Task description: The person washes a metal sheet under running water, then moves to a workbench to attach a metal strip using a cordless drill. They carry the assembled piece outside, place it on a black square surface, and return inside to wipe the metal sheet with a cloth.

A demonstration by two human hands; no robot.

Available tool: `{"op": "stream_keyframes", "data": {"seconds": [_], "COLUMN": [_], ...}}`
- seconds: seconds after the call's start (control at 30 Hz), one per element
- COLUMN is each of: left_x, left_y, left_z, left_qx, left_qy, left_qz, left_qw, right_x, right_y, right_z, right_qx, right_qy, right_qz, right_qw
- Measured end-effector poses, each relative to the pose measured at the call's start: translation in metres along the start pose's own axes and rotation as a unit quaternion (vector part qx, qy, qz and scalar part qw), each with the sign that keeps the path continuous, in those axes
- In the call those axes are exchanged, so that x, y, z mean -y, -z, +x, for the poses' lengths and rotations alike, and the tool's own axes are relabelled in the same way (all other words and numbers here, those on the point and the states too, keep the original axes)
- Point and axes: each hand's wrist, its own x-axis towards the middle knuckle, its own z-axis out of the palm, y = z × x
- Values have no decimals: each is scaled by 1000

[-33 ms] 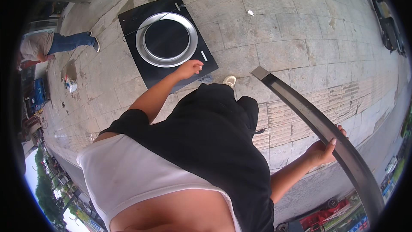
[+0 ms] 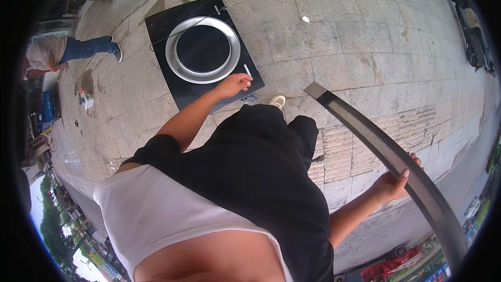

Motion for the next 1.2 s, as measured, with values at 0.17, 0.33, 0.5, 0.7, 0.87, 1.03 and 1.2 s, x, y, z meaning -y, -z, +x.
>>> {"op": "stream_keyframes", "data": {"seconds": [0.17, 0.33, 0.5, 0.7, 0.87, 1.03, 1.2], "left_x": [-38, -49, -131, -264, -248, -220, -194], "left_y": [-14, -31, -80, -66, -28, -31, -30], "left_z": [44, 53, 85, 142, 200, 200, 178], "left_qx": [-113, -318, -392, -428, -393, -425, -485], "left_qy": [-24, 80, 54, -27, 40, 89, 172], "left_qz": [48, 124, 68, 229, 167, 14, -1], "left_qw": [992, 937, 916, 874, 903, 900, 857], "right_x": [-69, -149, -203, -236, -274, -319, -387], "right_y": [-39, -123, -237, -353, -421, -471, -588], "right_z": [122, 241, 291, 265, 213, 203, 223], "right_qx": [90, 197, 309, 420, 525, 610, 687], "right_qy": [-47, -120, -219, -344, -452, -544, -562], "right_qz": [34, 88, 127, 169, 180, 172, 83], "right_qw": [994, 969, 917, 823, 698, 550, 452]}}
